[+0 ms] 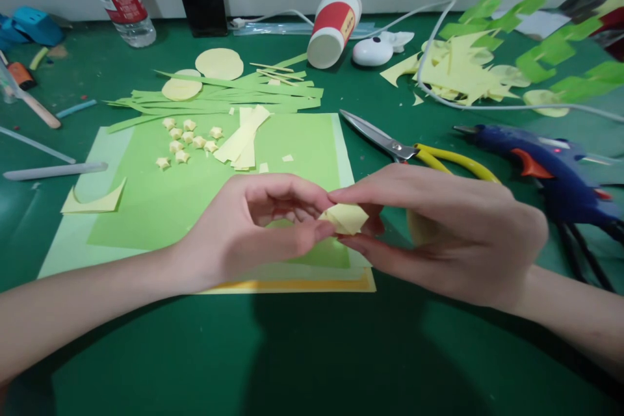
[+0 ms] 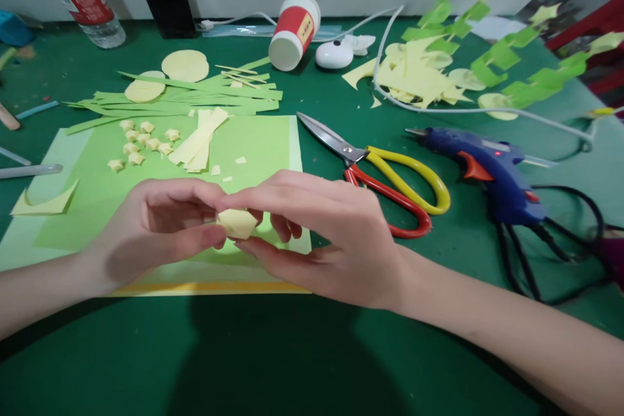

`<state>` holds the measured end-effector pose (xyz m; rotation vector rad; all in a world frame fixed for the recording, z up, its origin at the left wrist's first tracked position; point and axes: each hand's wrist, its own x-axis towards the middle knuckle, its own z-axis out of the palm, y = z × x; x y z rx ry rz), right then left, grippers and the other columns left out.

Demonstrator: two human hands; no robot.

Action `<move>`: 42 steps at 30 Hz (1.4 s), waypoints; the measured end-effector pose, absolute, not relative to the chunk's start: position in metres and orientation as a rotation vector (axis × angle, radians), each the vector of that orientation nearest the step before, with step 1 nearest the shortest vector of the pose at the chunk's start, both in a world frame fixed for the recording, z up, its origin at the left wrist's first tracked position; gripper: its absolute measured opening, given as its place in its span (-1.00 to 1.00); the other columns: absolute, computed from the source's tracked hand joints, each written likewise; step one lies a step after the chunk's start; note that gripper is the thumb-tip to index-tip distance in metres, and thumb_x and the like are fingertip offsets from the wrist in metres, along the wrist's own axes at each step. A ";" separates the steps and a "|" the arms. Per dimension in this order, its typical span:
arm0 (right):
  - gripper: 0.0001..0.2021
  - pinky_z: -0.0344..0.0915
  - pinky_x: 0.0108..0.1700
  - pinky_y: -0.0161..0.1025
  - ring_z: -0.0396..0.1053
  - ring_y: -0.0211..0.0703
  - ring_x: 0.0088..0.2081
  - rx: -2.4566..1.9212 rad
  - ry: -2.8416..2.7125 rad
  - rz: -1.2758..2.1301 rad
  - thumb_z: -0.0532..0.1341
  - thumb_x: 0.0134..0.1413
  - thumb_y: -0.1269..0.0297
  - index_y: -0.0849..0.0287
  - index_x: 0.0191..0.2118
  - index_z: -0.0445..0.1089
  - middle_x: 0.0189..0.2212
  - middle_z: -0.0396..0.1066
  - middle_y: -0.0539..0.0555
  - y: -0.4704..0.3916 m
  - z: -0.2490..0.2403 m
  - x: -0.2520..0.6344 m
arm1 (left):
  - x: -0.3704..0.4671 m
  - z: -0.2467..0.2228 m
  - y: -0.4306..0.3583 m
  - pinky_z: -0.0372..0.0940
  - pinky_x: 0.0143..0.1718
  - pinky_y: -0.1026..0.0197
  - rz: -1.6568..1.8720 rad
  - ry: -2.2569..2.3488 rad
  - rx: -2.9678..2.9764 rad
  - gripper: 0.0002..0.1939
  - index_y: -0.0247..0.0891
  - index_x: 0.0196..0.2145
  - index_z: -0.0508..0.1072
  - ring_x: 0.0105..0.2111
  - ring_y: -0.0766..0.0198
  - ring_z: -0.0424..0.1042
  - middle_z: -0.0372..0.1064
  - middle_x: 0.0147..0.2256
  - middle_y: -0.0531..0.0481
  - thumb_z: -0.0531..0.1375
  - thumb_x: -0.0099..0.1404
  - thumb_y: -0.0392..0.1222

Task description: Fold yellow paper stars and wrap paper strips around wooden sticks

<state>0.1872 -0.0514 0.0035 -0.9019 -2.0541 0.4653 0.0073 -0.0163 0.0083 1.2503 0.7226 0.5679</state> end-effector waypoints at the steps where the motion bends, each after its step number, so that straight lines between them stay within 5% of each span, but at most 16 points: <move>1: -0.73 0.27 -0.58 -0.39 0.28 -0.35 -0.55 -0.907 -2.064 0.456 0.20 -0.07 0.55 0.14 -0.21 0.34 -0.48 0.40 -0.02 -0.052 0.004 0.187 | 0.007 0.008 -0.016 0.28 -0.40 0.41 0.569 0.719 1.256 -0.93 -0.25 -0.45 0.46 -0.43 0.41 0.38 0.41 -0.47 0.11 0.23 0.06 -0.36; 18: -0.76 0.26 -0.59 -0.45 0.27 -0.42 -0.59 -0.924 -2.126 0.394 0.19 -0.05 0.54 0.17 -0.21 0.32 -0.49 0.39 -0.02 -0.052 0.006 0.188 | 0.006 0.005 -0.017 0.27 -0.43 0.44 0.553 0.739 1.182 -0.93 -0.21 -0.47 0.48 -0.47 0.45 0.37 0.42 -0.49 0.14 0.29 0.02 -0.31; 23: -0.77 0.28 -0.57 -0.43 0.27 -0.39 -0.55 -0.931 -2.082 0.414 0.20 -0.07 0.55 0.17 -0.24 0.33 -0.47 0.41 0.00 -0.052 0.008 0.187 | 0.004 0.005 -0.015 0.24 -0.45 0.40 0.617 0.676 1.199 -0.89 -0.20 -0.44 0.52 -0.50 0.43 0.32 0.39 -0.53 0.11 0.20 0.14 -0.16; 32: -0.80 0.27 -0.58 -0.42 0.27 -0.39 -0.57 -0.962 -2.088 0.350 0.20 -0.06 0.54 0.20 -0.25 0.34 -0.49 0.40 0.01 -0.053 0.010 0.186 | 0.006 0.007 -0.016 0.24 -0.46 0.43 0.608 0.743 1.244 -0.94 -0.20 -0.44 0.51 -0.50 0.45 0.35 0.44 -0.47 0.13 0.24 0.09 -0.32; 42: -0.76 0.27 -0.56 -0.47 0.26 -0.44 -0.57 -0.955 -2.116 0.305 0.20 -0.07 0.56 0.23 -0.22 0.33 -0.50 0.39 -0.01 -0.055 0.005 0.186 | 0.005 0.003 -0.018 0.25 -0.38 0.35 0.577 0.816 1.403 -0.93 -0.24 -0.39 0.42 -0.41 0.38 0.34 0.38 -0.42 0.07 0.22 0.11 -0.26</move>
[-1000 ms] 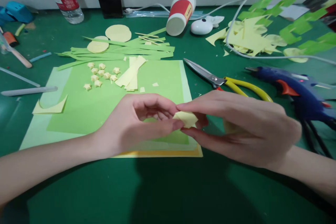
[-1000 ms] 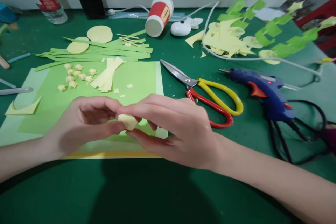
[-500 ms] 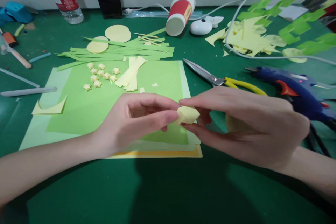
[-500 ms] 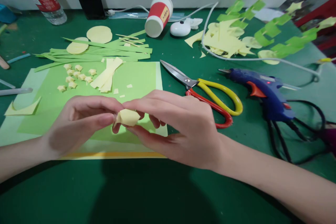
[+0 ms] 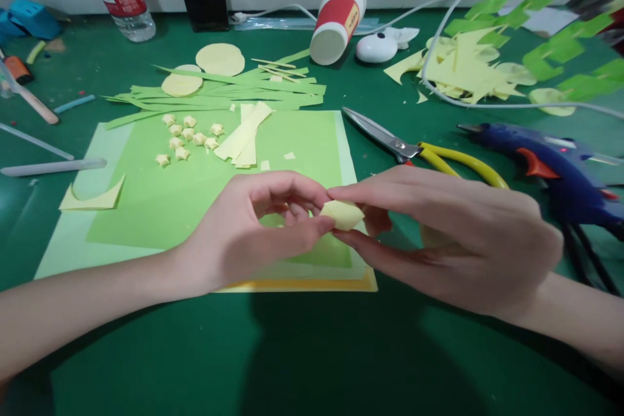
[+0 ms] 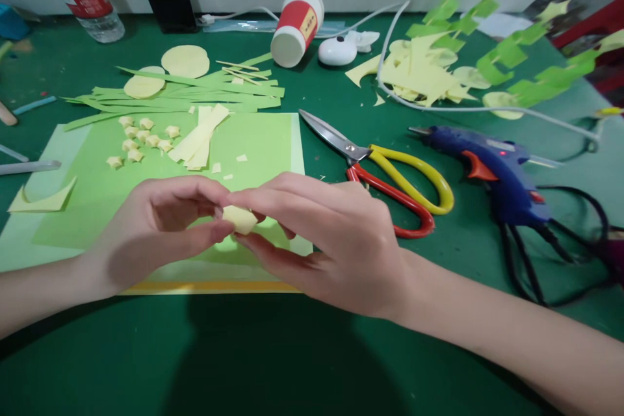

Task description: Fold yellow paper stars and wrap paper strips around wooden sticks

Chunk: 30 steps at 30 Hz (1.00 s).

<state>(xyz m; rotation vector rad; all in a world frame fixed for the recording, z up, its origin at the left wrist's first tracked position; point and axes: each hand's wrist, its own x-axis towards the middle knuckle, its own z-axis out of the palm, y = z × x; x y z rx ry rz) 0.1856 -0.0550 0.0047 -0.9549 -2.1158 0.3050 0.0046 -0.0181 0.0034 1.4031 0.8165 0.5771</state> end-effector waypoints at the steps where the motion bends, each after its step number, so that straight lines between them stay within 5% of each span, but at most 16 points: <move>1: -0.75 0.27 -0.55 -0.47 0.26 -0.44 -0.57 -0.940 -2.127 0.285 0.20 -0.07 0.56 0.23 -0.21 0.33 -0.49 0.39 -0.01 -0.055 0.005 0.186 | 0.005 0.003 -0.018 0.25 -0.38 0.35 0.562 0.817 1.409 -0.94 -0.25 -0.39 0.41 -0.41 0.38 0.34 0.37 -0.42 0.08 0.21 0.12 -0.26; 30: -0.74 0.28 -0.58 -0.42 0.29 -0.37 -0.58 -0.935 -2.136 0.347 0.18 -0.06 0.55 0.15 -0.20 0.33 -0.48 0.40 -0.01 -0.053 0.007 0.186 | 0.005 0.003 -0.014 0.30 -0.39 0.35 0.513 0.817 1.234 -0.90 -0.24 -0.45 0.47 -0.42 0.35 0.40 0.42 -0.45 0.08 0.30 0.00 -0.27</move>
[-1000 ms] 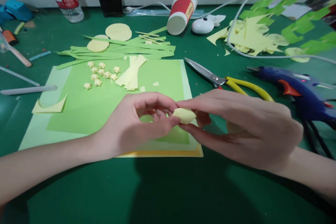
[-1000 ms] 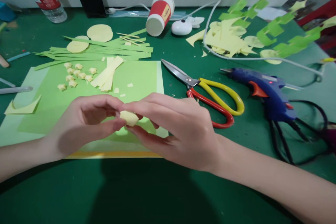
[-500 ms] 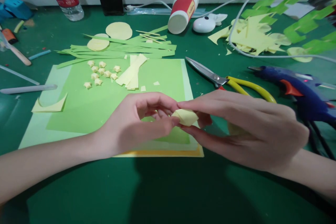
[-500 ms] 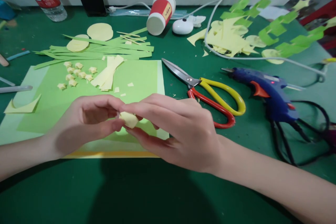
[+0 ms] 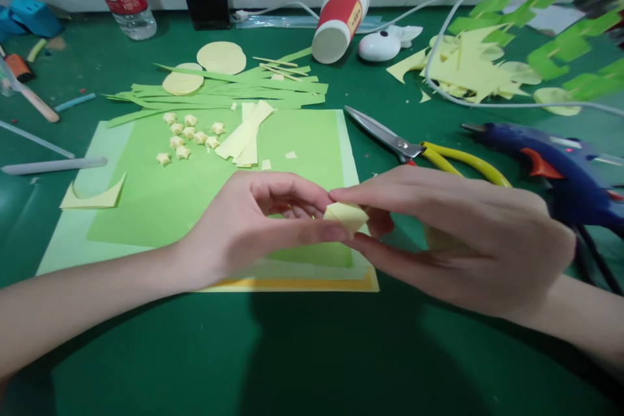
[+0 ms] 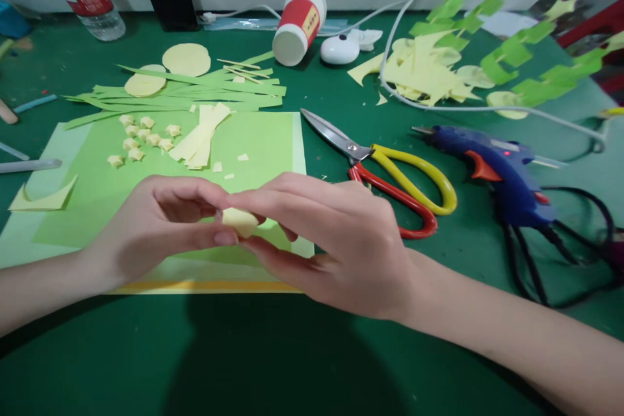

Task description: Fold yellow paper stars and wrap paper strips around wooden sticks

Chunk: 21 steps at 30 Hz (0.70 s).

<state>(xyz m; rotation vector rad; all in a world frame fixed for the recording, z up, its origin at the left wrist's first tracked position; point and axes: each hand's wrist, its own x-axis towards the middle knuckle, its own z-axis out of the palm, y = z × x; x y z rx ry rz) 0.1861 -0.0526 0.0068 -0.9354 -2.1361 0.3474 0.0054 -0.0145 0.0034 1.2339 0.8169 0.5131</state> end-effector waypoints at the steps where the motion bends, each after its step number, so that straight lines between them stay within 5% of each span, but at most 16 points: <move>1: -0.73 0.28 -0.57 -0.42 0.30 -0.37 -0.57 -0.929 -2.142 0.336 0.18 -0.06 0.56 0.13 -0.20 0.33 -0.48 0.40 -0.02 -0.053 0.007 0.186 | 0.006 0.004 -0.014 0.30 -0.39 0.35 0.505 0.819 1.230 -0.90 -0.24 -0.45 0.47 -0.42 0.34 0.40 0.43 -0.45 0.07 0.30 -0.01 -0.28; 10: -0.77 0.26 -0.57 -0.44 0.28 -0.41 -0.58 -1.023 -2.096 0.230 0.22 -0.08 0.53 0.13 -0.26 0.33 -0.50 0.39 -0.04 -0.055 0.008 0.186 | 0.006 0.006 -0.013 0.25 -0.46 0.45 0.636 0.741 1.304 -0.89 -0.20 -0.45 0.53 -0.50 0.46 0.33 0.43 -0.50 0.12 0.19 0.15 -0.21; 21: -0.75 0.28 -0.51 -0.44 0.28 -0.39 -0.56 -0.931 -2.114 0.173 0.22 -0.10 0.58 0.20 -0.24 0.32 -0.50 0.39 0.03 -0.053 0.009 0.184 | 0.007 0.006 -0.013 0.30 -0.43 0.40 0.639 0.823 1.366 -0.98 -0.16 -0.49 0.54 -0.45 0.37 0.43 0.49 -0.46 0.12 0.29 0.03 -0.24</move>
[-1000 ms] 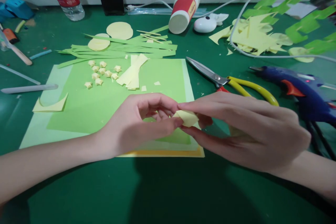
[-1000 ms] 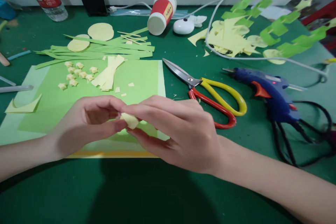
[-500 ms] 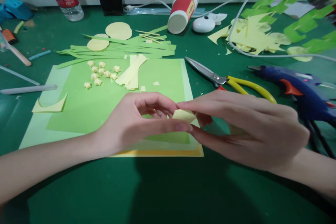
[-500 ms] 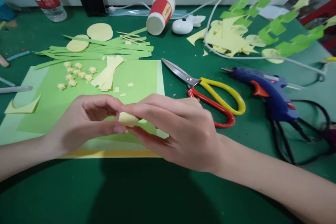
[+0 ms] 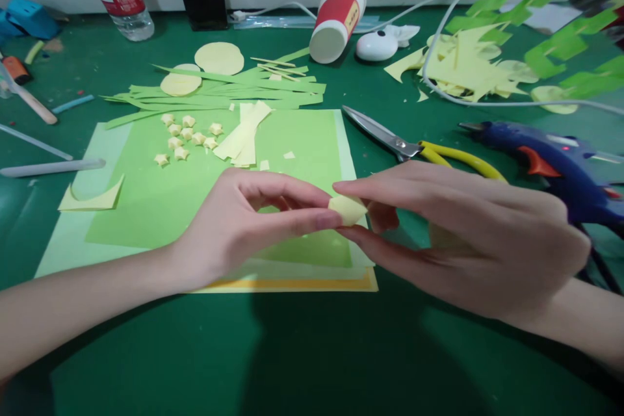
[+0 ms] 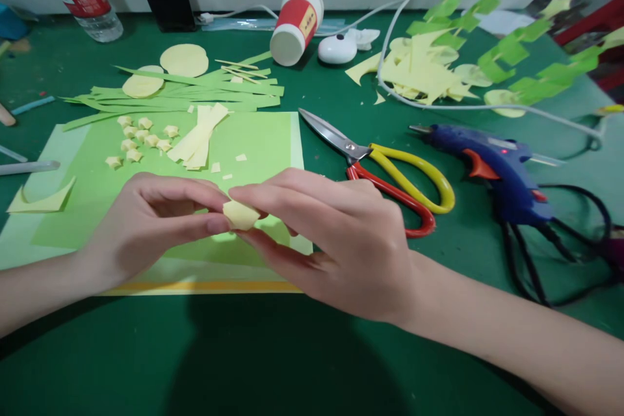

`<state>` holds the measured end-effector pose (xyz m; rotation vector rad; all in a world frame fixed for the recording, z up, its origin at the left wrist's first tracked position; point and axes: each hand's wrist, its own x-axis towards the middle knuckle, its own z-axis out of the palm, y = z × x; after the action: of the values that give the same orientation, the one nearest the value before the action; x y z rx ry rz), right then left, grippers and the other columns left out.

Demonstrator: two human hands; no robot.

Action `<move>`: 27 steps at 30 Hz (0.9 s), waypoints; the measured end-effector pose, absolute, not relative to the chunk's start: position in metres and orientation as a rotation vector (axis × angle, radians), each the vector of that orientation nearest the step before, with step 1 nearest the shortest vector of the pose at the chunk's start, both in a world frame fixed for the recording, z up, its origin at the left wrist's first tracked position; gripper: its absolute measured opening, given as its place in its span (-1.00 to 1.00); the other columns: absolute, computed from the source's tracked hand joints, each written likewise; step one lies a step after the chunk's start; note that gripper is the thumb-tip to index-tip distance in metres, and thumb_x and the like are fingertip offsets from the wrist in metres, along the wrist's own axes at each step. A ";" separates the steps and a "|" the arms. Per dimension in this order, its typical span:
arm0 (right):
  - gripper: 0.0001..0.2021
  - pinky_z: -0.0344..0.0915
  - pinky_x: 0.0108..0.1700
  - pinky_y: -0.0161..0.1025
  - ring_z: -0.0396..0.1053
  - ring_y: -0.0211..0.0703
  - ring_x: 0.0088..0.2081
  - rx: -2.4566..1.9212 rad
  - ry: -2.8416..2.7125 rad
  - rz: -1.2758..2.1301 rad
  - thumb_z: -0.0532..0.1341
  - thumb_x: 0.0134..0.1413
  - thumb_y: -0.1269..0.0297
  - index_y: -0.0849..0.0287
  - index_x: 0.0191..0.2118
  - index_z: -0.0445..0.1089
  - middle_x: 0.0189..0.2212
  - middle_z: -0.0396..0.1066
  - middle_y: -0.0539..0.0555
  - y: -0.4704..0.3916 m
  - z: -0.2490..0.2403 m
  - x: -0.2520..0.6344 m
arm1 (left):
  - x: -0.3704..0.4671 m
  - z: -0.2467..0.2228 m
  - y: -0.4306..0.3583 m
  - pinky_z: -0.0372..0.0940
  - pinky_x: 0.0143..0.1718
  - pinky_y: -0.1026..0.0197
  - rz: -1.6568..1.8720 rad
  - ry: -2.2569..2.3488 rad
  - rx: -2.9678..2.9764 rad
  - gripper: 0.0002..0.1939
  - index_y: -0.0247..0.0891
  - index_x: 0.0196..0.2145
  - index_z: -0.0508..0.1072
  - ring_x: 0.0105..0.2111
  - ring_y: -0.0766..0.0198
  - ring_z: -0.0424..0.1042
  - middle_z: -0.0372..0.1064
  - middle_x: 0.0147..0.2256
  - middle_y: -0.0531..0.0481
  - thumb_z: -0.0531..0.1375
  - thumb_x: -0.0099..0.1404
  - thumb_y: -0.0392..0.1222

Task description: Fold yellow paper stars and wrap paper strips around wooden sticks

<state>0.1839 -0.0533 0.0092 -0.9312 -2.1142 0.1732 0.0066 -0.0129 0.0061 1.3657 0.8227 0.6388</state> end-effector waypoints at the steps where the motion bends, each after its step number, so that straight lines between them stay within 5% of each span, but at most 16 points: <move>1: -0.76 0.28 -0.50 -0.45 0.27 -0.40 -0.55 -0.927 -2.120 0.164 0.22 -0.10 0.58 0.22 -0.25 0.33 -0.50 0.39 0.03 -0.053 0.009 0.184 | 0.007 0.006 -0.013 0.30 -0.43 0.40 0.633 0.821 1.373 -0.99 -0.17 -0.50 0.54 -0.44 0.38 0.42 0.49 -0.46 0.12 0.29 0.04 -0.23; 9: -0.81 0.30 -0.45 -0.50 0.33 -0.41 -0.51 -0.872 -2.133 0.128 0.24 -0.10 0.57 0.26 -0.29 0.37 -0.52 0.41 0.04 -0.051 0.009 0.183 | 0.007 0.007 -0.014 0.26 -0.47 0.39 0.620 0.834 1.424 -0.92 -0.16 -0.52 0.51 -0.47 0.40 0.38 0.47 -0.48 0.16 0.26 0.06 -0.31; 15: -0.82 0.29 -0.47 -0.54 0.32 -0.44 -0.54 -0.847 -2.130 0.057 0.22 -0.09 0.58 0.21 -0.32 0.36 -0.54 0.44 -0.01 -0.051 0.011 0.180 | 0.007 0.010 -0.015 0.17 -0.55 0.37 0.537 0.843 1.519 -0.83 -0.26 -0.59 0.39 -0.55 0.42 0.29 0.35 -0.56 0.13 0.23 0.10 -0.18; 20: -0.82 0.29 -0.44 -0.48 0.33 -0.40 -0.50 -0.915 -2.173 0.133 0.21 -0.05 0.55 0.19 -0.28 0.35 -0.50 0.42 0.01 -0.053 0.010 0.183 | 0.005 0.008 -0.013 0.12 -0.51 0.34 0.484 0.709 1.763 -0.66 -0.28 -0.61 0.25 -0.55 0.41 0.21 0.21 -0.59 0.11 -0.03 0.30 -0.16; 27: -0.78 0.24 -0.56 -0.43 0.26 -0.41 -0.58 -0.987 -2.087 0.295 0.22 -0.05 0.51 0.12 -0.24 0.31 -0.50 0.38 -0.03 -0.056 0.005 0.185 | 0.004 0.002 -0.007 0.12 -0.47 0.38 0.514 0.534 1.933 -0.73 -0.28 -0.52 0.22 -0.51 0.42 0.20 0.18 -0.53 0.10 -0.07 0.33 -0.25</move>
<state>0.1852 -0.0562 0.0050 -0.9871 -2.0874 0.2947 0.0044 -0.0067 0.0016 1.9333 0.5344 0.5143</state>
